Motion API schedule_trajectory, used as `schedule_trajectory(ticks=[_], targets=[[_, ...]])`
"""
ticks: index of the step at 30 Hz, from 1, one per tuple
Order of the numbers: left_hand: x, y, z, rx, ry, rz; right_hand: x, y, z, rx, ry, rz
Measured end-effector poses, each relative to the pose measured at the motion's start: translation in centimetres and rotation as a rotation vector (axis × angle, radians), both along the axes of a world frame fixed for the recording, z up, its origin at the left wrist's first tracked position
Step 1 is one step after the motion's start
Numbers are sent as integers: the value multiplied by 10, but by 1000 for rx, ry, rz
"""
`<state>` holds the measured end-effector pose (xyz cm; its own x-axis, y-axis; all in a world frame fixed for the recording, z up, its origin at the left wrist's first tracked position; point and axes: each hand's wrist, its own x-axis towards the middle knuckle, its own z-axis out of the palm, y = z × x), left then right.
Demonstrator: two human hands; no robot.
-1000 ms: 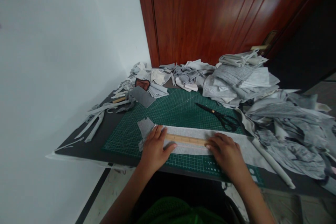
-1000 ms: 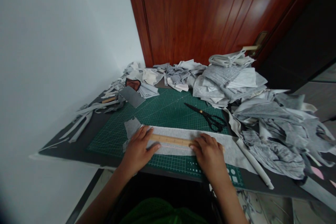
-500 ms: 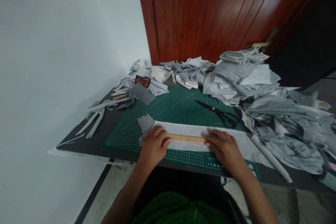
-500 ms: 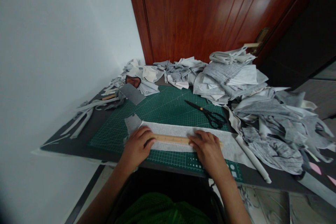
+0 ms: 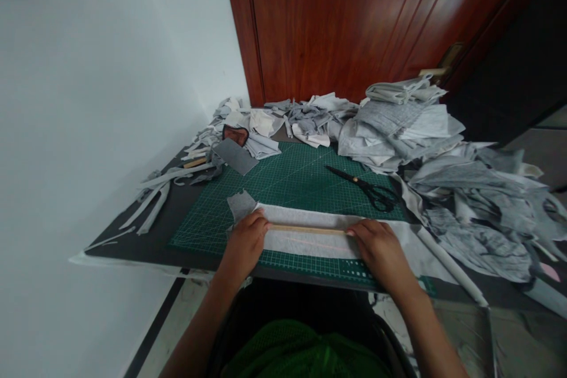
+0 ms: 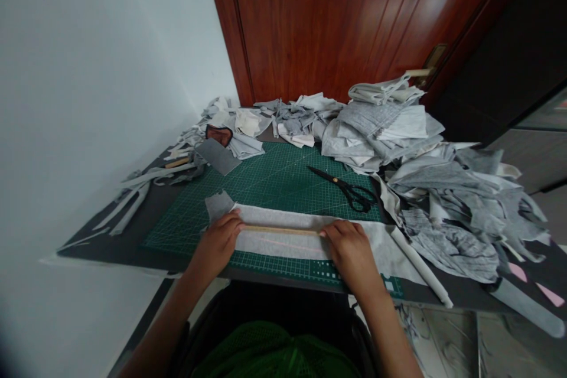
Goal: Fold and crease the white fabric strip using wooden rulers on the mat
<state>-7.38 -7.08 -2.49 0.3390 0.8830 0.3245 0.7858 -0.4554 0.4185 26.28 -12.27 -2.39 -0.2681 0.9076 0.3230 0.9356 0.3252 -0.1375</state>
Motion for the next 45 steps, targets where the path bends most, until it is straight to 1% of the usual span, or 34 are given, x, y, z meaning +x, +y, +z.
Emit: schedule_trajectory(ticks=[3, 6, 9, 11, 12, 14, 16, 18, 22, 25, 27, 29, 31, 34, 37, 38, 40, 43, 45], targets=[[3, -2, -3, 33, 33, 43, -7, 0, -1, 22, -27, -66], [5, -3, -3, 87, 53, 29, -10, -2, -2, 28, -27, -55], [5, -5, 1, 152, 95, -76, -10, -4, -3, 6, -1, -37], [6, -5, 4, 162, 122, -159, -10, -4, -4, 2, 7, -46], [6, -6, 5, 161, 131, -187, -12, -4, -4, 3, 6, -50], [6, -6, 5, 166, 140, -201, -16, -4, -6, -4, -2, -59], [6, -6, 4, 174, 149, -178, -21, -6, -6, -44, 6, -69], [6, -6, 1, 182, 153, -119, -24, -10, -3, -94, 41, -72], [7, -6, -2, 166, 142, 21, -18, -25, 13, -178, 143, -35], [8, -6, -1, 132, 136, 68, -13, -37, 28, -226, 341, -3], [9, -7, 0, 131, 129, 105, -17, -40, 33, -237, 484, 23], [9, -7, 1, 138, 124, 135, -27, -40, 30, -232, 584, 40], [9, -7, 2, 142, 140, 142, -42, -38, 21, -200, 617, 12], [9, -7, 4, 129, 197, 119, -70, -37, 6, -120, 508, -107], [9, -8, 6, 125, 232, 108, -97, -41, 0, -125, 357, -131], [10, -8, 7, 126, 234, 102, -106, -43, -1, -135, 346, -119], [9, -9, 8, 128, 234, 81, -120, -48, -2, -174, 390, -72], [10, -10, 10, 131, 224, 57, -136, -56, -6, -333, 584, 54], [10, -10, 11, 129, 220, 53, -142, -61, -8, -405, 746, 125]])
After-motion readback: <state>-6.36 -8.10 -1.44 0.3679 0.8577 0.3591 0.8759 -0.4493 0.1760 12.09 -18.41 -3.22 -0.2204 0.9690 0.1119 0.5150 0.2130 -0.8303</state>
